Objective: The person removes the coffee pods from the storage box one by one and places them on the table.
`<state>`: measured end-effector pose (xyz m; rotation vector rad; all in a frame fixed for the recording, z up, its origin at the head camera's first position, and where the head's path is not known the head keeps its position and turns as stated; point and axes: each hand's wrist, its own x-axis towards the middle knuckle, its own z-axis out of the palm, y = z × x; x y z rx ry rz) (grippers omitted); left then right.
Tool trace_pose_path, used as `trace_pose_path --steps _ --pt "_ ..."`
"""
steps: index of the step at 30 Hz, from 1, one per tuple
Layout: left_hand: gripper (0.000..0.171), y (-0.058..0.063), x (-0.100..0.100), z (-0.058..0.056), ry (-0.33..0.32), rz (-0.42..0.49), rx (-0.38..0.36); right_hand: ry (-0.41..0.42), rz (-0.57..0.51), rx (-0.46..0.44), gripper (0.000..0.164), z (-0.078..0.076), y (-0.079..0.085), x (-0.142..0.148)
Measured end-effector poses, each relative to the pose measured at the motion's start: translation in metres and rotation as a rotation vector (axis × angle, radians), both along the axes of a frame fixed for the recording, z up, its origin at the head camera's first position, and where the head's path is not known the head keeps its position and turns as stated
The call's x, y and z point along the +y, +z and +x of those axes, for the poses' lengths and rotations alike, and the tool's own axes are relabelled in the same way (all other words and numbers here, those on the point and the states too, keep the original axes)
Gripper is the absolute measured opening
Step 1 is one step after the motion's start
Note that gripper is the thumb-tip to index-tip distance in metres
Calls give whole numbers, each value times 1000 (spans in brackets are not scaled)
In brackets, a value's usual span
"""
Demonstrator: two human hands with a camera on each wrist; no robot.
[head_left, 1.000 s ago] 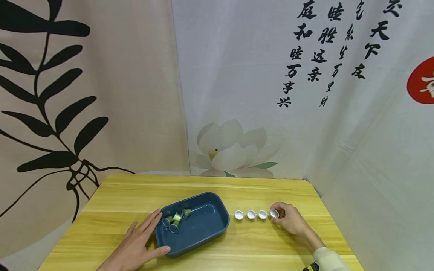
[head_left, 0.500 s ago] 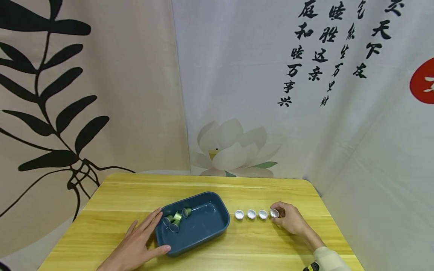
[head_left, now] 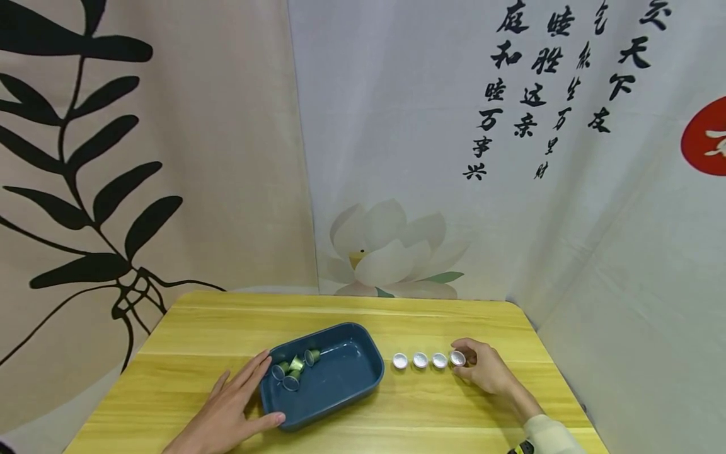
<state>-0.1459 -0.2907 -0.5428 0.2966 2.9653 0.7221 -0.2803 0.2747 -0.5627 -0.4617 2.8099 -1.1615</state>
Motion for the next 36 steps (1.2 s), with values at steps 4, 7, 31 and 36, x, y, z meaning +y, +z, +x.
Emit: trace_pose_path --steps 4,7,31,36 --pt "118 -1 0 0 4 -1 3 -1 -16 -2 60 1 0 -1" --pt "118 -1 0 0 3 -4 8 -5 -27 -8 68 2 1 -1" --pt "118 2 1 0 4 13 -12 -8 51 63 78 14 23 -4" --pt "118 1 1 0 1 12 -8 -3 64 111 80 15 31 -14"
